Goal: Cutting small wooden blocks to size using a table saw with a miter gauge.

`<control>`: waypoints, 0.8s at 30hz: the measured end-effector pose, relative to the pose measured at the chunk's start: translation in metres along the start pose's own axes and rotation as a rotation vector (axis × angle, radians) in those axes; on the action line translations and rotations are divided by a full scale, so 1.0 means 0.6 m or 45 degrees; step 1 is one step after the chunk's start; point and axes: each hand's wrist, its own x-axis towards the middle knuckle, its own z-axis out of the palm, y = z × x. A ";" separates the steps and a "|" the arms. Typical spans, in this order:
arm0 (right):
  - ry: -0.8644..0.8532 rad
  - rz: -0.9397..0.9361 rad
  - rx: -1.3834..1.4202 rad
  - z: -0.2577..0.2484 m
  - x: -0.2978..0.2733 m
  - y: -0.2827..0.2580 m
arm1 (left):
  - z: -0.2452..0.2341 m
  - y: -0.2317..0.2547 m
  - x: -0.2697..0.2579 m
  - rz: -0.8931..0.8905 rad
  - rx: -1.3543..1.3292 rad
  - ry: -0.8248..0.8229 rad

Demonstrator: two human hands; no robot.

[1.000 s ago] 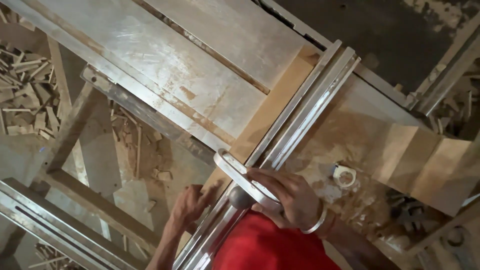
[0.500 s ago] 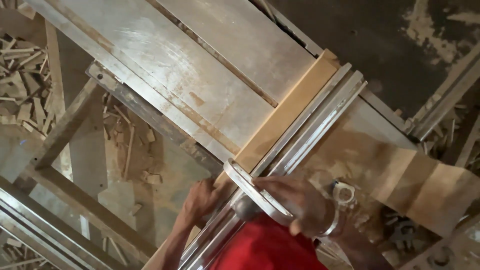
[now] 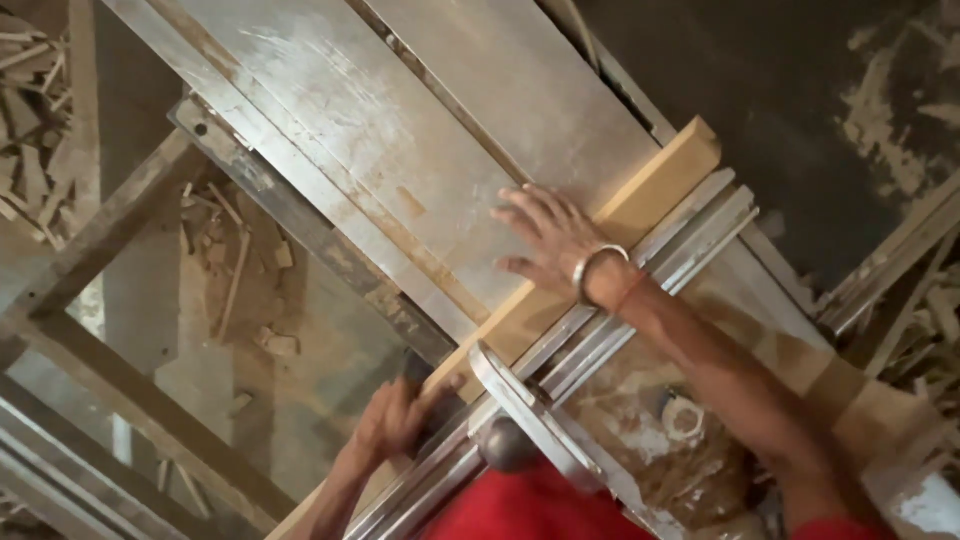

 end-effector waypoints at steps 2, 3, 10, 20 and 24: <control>-0.268 0.103 -0.157 -0.002 0.027 0.007 | -0.018 0.017 0.016 0.021 0.022 0.115; -0.284 0.101 -0.170 -0.013 0.034 0.010 | -0.025 0.015 0.032 0.015 0.008 0.128; -0.276 -0.132 -0.110 0.009 0.037 0.029 | -0.049 0.028 0.047 -0.670 -0.462 -0.321; -0.130 -0.158 -0.064 -0.007 0.042 0.023 | -0.009 0.019 0.029 -0.854 -0.566 -0.474; -0.127 -0.131 -0.046 -0.009 0.042 0.021 | -0.076 0.029 0.084 -1.162 -0.912 -0.680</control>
